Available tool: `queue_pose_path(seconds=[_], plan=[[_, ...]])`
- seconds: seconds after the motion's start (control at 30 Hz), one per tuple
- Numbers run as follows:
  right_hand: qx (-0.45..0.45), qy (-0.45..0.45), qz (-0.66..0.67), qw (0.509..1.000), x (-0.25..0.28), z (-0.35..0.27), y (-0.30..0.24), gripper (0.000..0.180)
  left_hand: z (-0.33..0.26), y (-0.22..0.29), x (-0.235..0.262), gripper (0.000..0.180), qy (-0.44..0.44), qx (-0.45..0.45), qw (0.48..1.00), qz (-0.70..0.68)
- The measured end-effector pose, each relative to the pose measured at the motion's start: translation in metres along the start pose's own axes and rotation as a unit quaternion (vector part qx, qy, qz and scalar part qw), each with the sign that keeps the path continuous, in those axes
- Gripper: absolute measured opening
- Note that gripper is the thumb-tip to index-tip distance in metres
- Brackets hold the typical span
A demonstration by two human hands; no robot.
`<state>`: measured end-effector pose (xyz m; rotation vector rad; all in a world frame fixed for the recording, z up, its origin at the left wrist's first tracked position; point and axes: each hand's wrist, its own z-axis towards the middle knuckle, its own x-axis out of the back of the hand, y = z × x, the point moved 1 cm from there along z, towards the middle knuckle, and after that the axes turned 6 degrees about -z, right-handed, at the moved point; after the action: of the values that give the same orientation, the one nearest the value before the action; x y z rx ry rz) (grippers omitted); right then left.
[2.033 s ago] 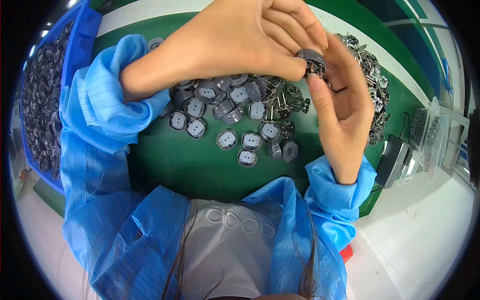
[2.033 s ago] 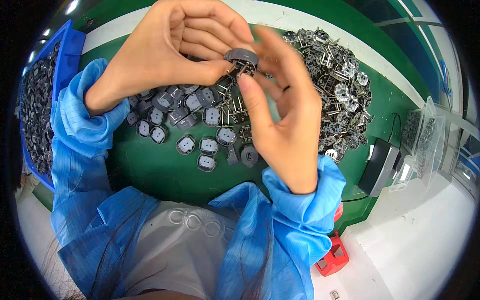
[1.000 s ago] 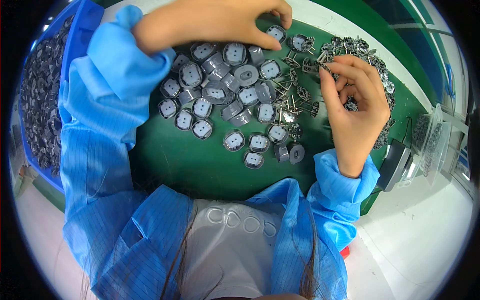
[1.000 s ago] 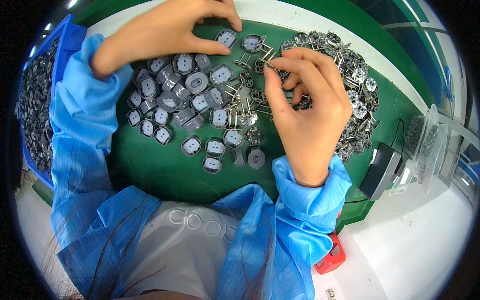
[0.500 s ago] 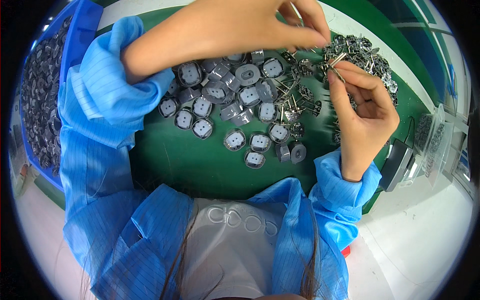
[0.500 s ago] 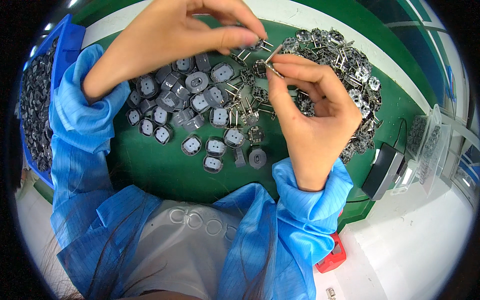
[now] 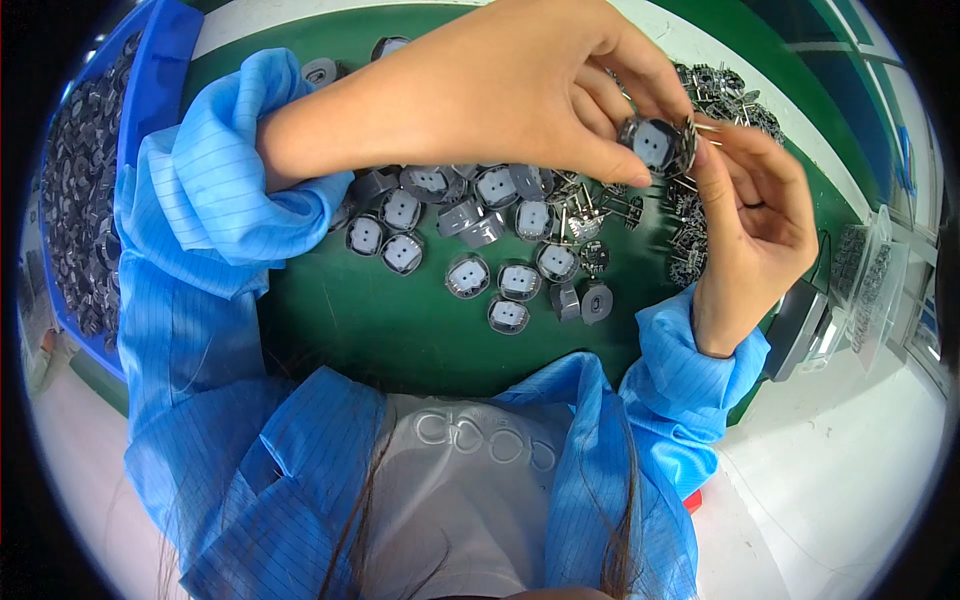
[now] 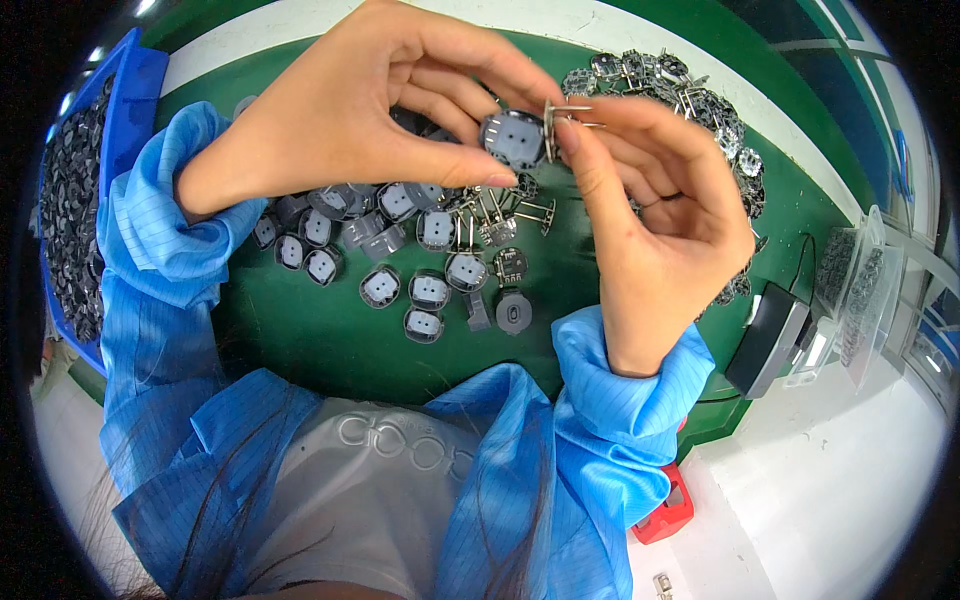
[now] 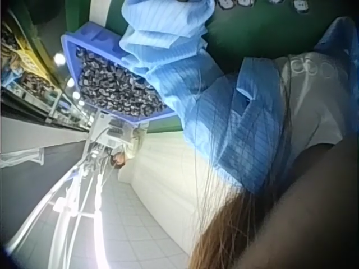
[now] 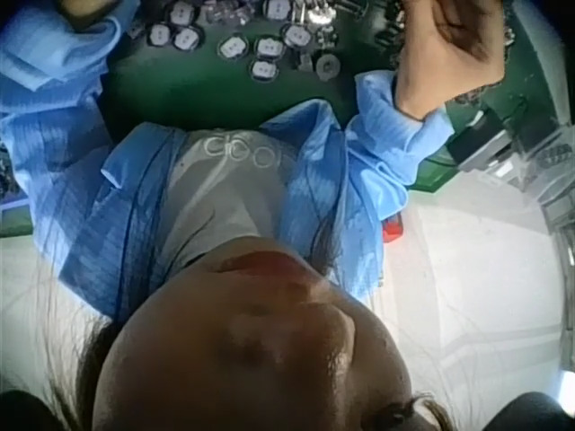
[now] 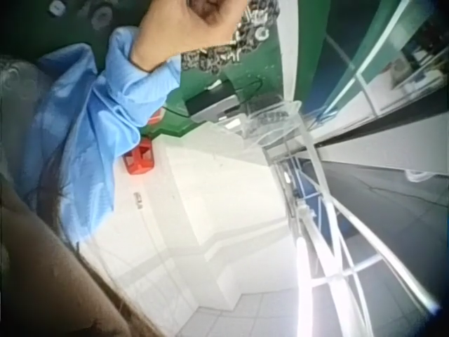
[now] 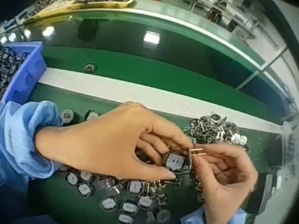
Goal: The person assembles small metal pins and plastic housings by hand at a factory workbench.
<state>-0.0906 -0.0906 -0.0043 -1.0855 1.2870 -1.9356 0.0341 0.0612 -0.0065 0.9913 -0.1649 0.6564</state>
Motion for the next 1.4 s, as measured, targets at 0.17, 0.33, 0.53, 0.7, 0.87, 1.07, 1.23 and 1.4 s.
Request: queue_pose_path(seconds=[0.17, 0.33, 0.53, 0.7, 0.87, 1.07, 1.23, 1.4], plan=[[0.159, -0.014, -0.145, 0.977, -0.001, -0.002, 0.003, 0.019, 0.002, -0.001, -0.002, 0.023, 0.017, 0.338, 0.901, -0.272], [0.232, -0.024, -0.234, 0.944, -0.009, 0.0, 0.004, 0.015, 0.0, -0.003, -0.002, 0.021, 0.01, 0.316, 0.909, -0.271], [0.256, 0.04, -0.242, 0.935, -0.017, -0.002, 0.005, 0.02, -0.001, -0.006, -0.005, 0.019, 0.016, 0.334, 0.903, -0.271], [0.34, 0.054, -0.317, 0.884, -0.021, -0.005, 0.008, 0.019, 0.002, -0.003, -0.002, 0.015, -0.012, 0.381, 0.866, -0.324], [0.351, 0.021, -0.291, 0.89, -0.023, -0.005, 0.007, 0.025, -0.005, -0.006, -0.007, 0.015, 0.075, 0.364, 0.83, -0.416], [-0.068, -0.126, -0.004, 0.99, -0.019, -0.01, -0.001, 0.032, 0.004, 0.003, 0.004, 0.021, 0.055, 0.364, 0.879, -0.303], [0.015, -0.097, -0.017, 0.995, -0.017, -0.011, 0.008, 0.029, 0.001, -0.001, -0.004, 0.026, 0.097, -0.039, 0.99, -0.099], [-0.055, -0.111, -0.034, 0.992, -0.015, -0.005, 0.005, 0.023, 0.011, 0.001, 0.019, 0.02, 0.006, 0.336, 0.915, -0.223]])
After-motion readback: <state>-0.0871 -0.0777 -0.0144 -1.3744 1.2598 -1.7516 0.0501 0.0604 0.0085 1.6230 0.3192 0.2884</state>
